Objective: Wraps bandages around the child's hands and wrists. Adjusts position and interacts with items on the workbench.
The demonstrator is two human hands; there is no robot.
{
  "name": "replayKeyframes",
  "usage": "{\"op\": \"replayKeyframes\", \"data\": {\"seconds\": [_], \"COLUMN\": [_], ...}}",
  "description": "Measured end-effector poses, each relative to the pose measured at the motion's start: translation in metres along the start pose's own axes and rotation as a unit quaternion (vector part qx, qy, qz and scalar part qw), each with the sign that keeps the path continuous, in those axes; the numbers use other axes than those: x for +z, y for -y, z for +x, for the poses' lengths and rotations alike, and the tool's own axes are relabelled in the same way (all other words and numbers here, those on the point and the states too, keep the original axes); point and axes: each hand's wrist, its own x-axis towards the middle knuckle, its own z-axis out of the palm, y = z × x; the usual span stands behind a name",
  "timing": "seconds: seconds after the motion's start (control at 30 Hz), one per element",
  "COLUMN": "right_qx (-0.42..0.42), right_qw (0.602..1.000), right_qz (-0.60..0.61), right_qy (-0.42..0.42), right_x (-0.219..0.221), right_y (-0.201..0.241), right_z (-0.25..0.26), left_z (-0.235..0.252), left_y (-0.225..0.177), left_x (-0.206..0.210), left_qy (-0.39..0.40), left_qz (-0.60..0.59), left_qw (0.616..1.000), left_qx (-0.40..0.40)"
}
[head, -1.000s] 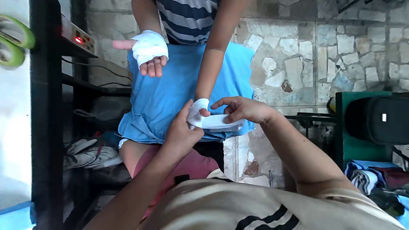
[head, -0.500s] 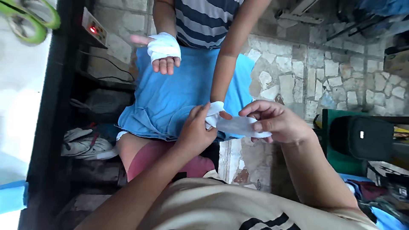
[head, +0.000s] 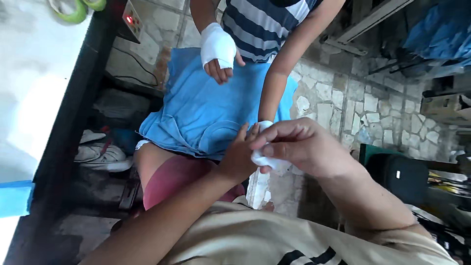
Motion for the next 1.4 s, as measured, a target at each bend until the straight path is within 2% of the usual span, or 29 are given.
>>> {"op": "replayKeyframes", "data": {"seconds": [0.03, 0.13, 0.23, 0.27, 0.33, 0.4, 0.43, 0.5, 0.53, 0.57, 0.6, 0.63, 0.7, 0.73, 0.8, 0.87, 0.97, 1.03, 1.13, 1.27, 1.4], "right_qx": [0.015, 0.081, 0.111, 0.112, 0.105, 0.075, 0.040, -0.058, -0.116, -0.161, -0.189, -0.192, -0.118, -0.047, 0.087, 0.129, 0.112, 0.138, 0.139, 0.099, 0.086], "right_qw": [1.000, 0.995, 0.992, 0.993, 0.994, 0.987, 0.974, 0.906, 0.868, 0.848, 0.849, 0.866, 0.902, 0.920, 0.920, 0.913, 0.911, 0.909, 0.908, 0.913, 0.930], "right_qz": [-0.012, 0.019, 0.047, 0.034, -0.026, -0.139, -0.224, -0.417, -0.474, -0.483, -0.449, -0.379, -0.202, -0.101, 0.112, 0.237, 0.299, 0.298, 0.331, 0.362, 0.318], "right_qy": [-0.012, -0.047, -0.027, -0.015, -0.005, 0.012, 0.004, -0.050, -0.095, -0.147, -0.205, -0.265, -0.362, -0.375, -0.365, -0.305, -0.262, -0.257, -0.215, -0.158, -0.164], "right_x": [0.002, 0.001, -0.005, -0.005, -0.005, -0.005, -0.006, -0.008, -0.014, -0.022, -0.031, -0.038, -0.042, -0.037, -0.020, -0.006, 0.002, -0.001, -0.005, -0.010, -0.009], "right_y": [0.003, 0.012, 0.016, 0.017, 0.021, 0.024, 0.023, 0.023, 0.021, 0.018, 0.011, -0.002, -0.041, -0.064, -0.100, -0.116, -0.118, -0.112, -0.112, -0.118, -0.124], "right_z": [0.007, 0.031, 0.047, 0.050, 0.058, 0.069, 0.075, 0.081, 0.079, 0.072, 0.061, 0.047, 0.020, 0.007, -0.001, 0.004, 0.019, 0.022, 0.016, 0.006, 0.000], "left_z": [0.001, 0.008, 0.007, 0.006, 0.008, 0.011, 0.012, 0.015, 0.016, 0.017, 0.019, 0.021, 0.024, 0.025, 0.026, 0.026, 0.027, 0.032, 0.041, 0.053, 0.057], "left_y": [0.000, -0.006, 0.002, 0.004, 0.003, 0.001, 0.001, 0.001, 0.000, 0.000, 0.001, 0.002, 0.004, 0.006, 0.011, 0.014, 0.016, 0.018, 0.024, 0.031, 0.028], "left_x": [0.002, -0.002, 0.005, 0.006, 0.005, 0.007, 0.007, 0.007, 0.005, 0.004, 0.002, 0.001, -0.002, -0.002, 0.000, 0.003, 0.005, 0.000, -0.009, -0.006, 0.002], "left_qy": [-0.001, 0.063, -0.018, -0.034, -0.034, -0.039, -0.038, -0.038, -0.038, -0.041, -0.046, -0.052, -0.069, -0.075, -0.087, -0.091, -0.095, -0.103, -0.100, -0.062, -0.015], "left_qz": [-0.020, -0.089, -0.128, -0.143, -0.194, -0.237, -0.256, -0.290, -0.306, -0.325, -0.343, -0.358, -0.385, -0.398, -0.403, -0.389, -0.373, -0.376, -0.435, -0.506, -0.504], "left_qw": [1.000, 0.989, 0.991, 0.988, 0.976, 0.962, 0.956, 0.943, 0.935, 0.926, 0.917, 0.908, 0.894, 0.888, 0.886, 0.892, 0.902, 0.902, 0.870, 0.809, 0.789], "left_qx": [-0.014, -0.105, -0.045, -0.043, -0.093, -0.129, -0.141, -0.161, -0.173, -0.186, -0.199, -0.210, -0.217, -0.217, -0.212, -0.210, -0.196, -0.187, -0.211, -0.293, -0.352]}}
